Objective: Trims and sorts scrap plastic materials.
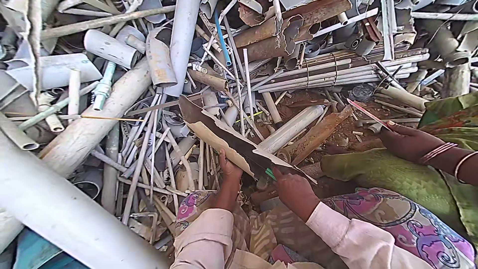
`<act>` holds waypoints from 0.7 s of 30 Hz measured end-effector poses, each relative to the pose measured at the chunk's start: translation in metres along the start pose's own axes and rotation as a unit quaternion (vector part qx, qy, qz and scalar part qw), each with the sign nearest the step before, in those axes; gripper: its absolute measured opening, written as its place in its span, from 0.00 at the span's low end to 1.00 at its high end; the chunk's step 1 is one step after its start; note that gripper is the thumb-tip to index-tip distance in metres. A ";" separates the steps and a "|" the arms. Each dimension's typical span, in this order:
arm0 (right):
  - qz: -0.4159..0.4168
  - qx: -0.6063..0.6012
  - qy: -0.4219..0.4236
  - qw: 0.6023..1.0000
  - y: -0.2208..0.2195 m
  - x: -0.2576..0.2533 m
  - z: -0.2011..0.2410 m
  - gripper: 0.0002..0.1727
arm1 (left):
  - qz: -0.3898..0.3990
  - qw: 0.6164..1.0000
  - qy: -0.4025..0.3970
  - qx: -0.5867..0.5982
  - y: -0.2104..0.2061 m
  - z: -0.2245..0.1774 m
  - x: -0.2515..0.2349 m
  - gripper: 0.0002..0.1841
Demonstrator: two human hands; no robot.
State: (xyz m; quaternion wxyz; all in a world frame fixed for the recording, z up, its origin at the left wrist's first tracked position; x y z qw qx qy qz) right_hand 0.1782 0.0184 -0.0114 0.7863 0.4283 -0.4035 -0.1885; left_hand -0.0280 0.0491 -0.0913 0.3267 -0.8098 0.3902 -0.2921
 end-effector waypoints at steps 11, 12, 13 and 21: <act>-0.032 0.000 0.009 0.999 0.004 0.003 0.002 0.22 | 0.016 0.999 0.020 0.038 -0.002 -0.004 0.001 0.24; -0.015 -0.007 0.020 1.000 -0.001 0.004 0.008 0.25 | 0.022 0.999 0.018 0.046 -0.003 -0.003 0.001 0.24; 0.011 -0.016 0.041 0.999 -0.007 0.004 0.015 0.31 | 0.026 0.998 0.009 0.051 -0.002 -0.004 0.001 0.23; -0.047 0.007 0.057 0.997 0.004 0.004 0.002 0.20 | 0.020 0.998 0.021 0.052 0.000 -0.006 0.000 0.33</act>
Point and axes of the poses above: each hand's wrist, its own x-axis away from the middle knuckle, its own y-axis out of the back of the hand, z = x × y, the point moved 4 cm from there along -x, towards the middle knuckle, and after that the axes turned 12 degrees about y, right-handed, at the moved point
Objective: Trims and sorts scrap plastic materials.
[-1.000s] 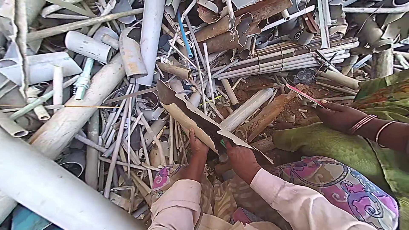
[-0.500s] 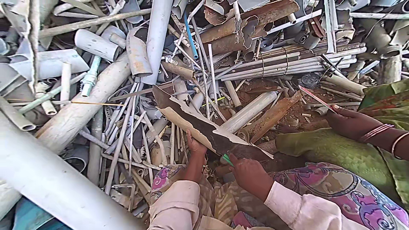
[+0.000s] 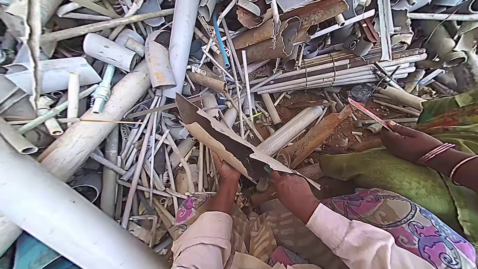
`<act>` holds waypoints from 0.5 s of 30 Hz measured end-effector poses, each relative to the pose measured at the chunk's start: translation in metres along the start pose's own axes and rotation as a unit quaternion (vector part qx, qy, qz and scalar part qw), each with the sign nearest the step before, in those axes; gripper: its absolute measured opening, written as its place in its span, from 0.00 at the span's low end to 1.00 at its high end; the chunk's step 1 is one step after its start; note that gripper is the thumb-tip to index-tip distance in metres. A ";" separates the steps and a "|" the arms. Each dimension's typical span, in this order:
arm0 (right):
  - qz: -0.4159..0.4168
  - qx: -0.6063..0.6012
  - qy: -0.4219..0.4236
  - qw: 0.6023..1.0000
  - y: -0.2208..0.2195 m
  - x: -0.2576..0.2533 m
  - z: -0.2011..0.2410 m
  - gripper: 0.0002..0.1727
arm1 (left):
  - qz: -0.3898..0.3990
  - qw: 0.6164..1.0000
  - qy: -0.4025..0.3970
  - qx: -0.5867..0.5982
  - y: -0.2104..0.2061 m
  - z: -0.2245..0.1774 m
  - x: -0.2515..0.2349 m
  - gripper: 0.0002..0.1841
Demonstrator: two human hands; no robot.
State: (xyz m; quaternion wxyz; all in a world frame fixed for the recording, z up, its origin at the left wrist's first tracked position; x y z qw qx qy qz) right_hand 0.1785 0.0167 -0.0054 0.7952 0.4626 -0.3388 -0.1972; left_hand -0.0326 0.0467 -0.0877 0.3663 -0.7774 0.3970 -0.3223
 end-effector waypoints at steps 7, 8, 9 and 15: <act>0.058 -0.011 0.015 0.998 -0.016 0.005 0.015 0.38 | -0.016 1.000 -0.001 -0.004 0.004 0.003 -0.002 0.44; 0.046 -0.008 -0.004 0.999 -0.013 0.004 0.011 0.40 | -0.018 1.000 -0.004 0.002 0.003 0.003 -0.001 0.42; 0.035 0.000 -0.017 0.999 -0.010 0.002 0.007 0.40 | -0.019 1.000 -0.010 0.015 0.002 0.003 -0.001 0.39; 0.081 -0.049 0.009 0.995 -0.013 0.010 0.017 0.35 | -0.003 0.999 -0.039 0.017 0.002 0.000 -0.002 0.36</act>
Point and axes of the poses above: each hand's wrist, its own x-axis away from the middle knuckle, its own y-axis out of the back of the hand, z = x × y, the point moved 4 cm from there along -x, towards the middle knuckle, and after that the axes turned 12 degrees about y, right-handed, at the moved point
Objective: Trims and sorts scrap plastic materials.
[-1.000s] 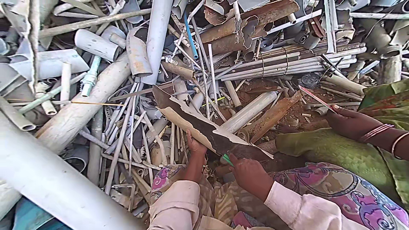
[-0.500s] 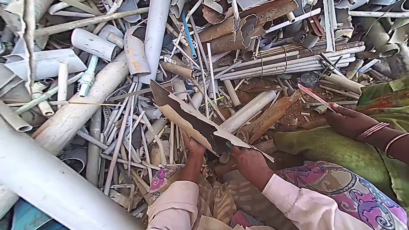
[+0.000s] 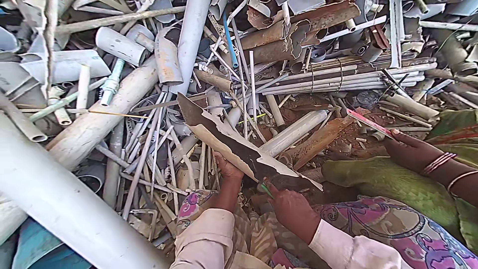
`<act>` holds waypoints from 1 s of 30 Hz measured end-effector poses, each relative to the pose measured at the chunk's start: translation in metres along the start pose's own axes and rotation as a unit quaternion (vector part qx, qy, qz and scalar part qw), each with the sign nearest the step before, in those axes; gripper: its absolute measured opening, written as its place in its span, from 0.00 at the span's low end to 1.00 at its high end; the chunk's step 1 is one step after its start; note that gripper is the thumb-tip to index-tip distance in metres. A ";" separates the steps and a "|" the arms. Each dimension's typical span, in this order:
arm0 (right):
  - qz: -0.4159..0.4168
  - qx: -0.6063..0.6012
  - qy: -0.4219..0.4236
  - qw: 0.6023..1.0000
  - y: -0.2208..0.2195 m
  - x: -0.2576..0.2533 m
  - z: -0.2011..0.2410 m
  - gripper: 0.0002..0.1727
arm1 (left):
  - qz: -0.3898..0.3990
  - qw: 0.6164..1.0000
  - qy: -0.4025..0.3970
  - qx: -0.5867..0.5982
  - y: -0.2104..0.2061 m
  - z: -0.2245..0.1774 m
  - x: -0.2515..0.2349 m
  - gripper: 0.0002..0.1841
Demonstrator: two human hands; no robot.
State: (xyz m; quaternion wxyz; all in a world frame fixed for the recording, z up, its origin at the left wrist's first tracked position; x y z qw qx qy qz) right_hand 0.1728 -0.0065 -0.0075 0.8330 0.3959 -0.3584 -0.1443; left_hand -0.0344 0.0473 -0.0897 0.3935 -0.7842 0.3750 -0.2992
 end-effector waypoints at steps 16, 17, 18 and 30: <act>-0.043 -0.110 0.051 0.992 -0.005 -0.003 -0.014 0.25 | 0.027 0.997 -0.059 -0.030 0.003 -0.013 -0.006 0.36; -0.045 -0.173 0.087 0.980 -0.010 -0.005 -0.016 0.26 | 0.039 0.996 -0.068 -0.033 0.004 -0.014 -0.005 0.36; -0.042 -0.210 0.109 0.971 -0.012 -0.006 -0.020 0.26 | 0.045 0.996 -0.074 -0.033 0.005 -0.015 -0.005 0.35; -0.030 0.011 0.009 0.999 -0.001 -0.018 -0.007 0.26 | 0.053 0.997 -0.051 -0.001 0.001 0.001 -0.006 0.36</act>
Point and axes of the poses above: each hand's wrist, its own x-axis away from the middle knuckle, its own y-axis out of the back of the hand, z = x × y, the point moved 4 cm from there along -x, towards the middle knuckle, and after that the axes turned 12 degrees about y, right-handed, at the moved point
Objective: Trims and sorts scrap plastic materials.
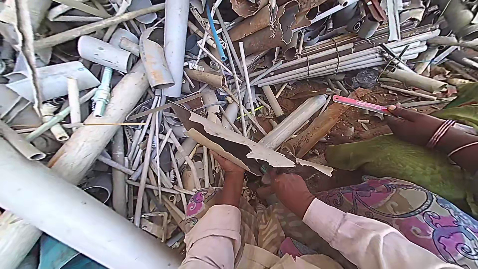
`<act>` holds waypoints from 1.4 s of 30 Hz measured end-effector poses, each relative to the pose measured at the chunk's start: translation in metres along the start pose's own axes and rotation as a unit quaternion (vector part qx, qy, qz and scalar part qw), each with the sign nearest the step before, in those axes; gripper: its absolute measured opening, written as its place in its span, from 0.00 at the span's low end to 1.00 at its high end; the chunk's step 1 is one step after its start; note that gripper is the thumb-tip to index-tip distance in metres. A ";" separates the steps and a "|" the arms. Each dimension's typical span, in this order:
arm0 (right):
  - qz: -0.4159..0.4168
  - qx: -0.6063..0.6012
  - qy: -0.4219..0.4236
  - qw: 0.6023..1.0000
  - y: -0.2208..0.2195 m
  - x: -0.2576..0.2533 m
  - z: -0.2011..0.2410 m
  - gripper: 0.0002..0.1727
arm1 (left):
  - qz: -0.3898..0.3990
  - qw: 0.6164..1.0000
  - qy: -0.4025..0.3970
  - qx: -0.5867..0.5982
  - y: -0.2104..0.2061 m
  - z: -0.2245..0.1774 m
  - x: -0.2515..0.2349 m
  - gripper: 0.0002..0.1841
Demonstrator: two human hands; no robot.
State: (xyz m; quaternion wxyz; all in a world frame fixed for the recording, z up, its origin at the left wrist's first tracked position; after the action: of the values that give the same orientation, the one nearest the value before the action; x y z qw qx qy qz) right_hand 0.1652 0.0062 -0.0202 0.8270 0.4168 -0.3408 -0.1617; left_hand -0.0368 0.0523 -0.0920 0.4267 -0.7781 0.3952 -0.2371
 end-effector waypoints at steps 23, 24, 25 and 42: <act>0.006 -0.105 0.085 0.991 0.004 0.003 -0.022 0.31 | -0.112 0.987 0.045 -0.110 0.001 -0.002 0.005 0.23; 0.013 -0.139 0.077 0.987 0.005 0.003 -0.025 0.31 | -0.101 0.988 0.035 -0.115 0.001 -0.003 0.006 0.24; 0.017 -0.149 0.063 0.987 0.007 0.005 -0.028 0.30 | -0.093 0.988 0.030 -0.118 -0.001 -0.003 0.006 0.25; 0.008 0.072 -0.038 0.997 0.023 -0.002 -0.027 0.21 | -0.164 0.975 0.131 -0.075 -0.005 0.002 0.004 0.21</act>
State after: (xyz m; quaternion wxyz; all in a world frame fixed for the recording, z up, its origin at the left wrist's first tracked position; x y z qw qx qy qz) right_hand 0.1828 0.0370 -0.0139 0.7825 0.4663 -0.3861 -0.1452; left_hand -0.0315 0.0519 -0.0882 0.2675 -0.8244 0.3308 -0.3733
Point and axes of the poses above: each hand's wrist, its own x-axis away from the middle knuckle, its own y-axis out of the back of the hand, z = x × y, the point moved 4 cm from there along -x, towards the middle knuckle, and after that the axes turned 12 degrees about y, right-handed, at the moved point
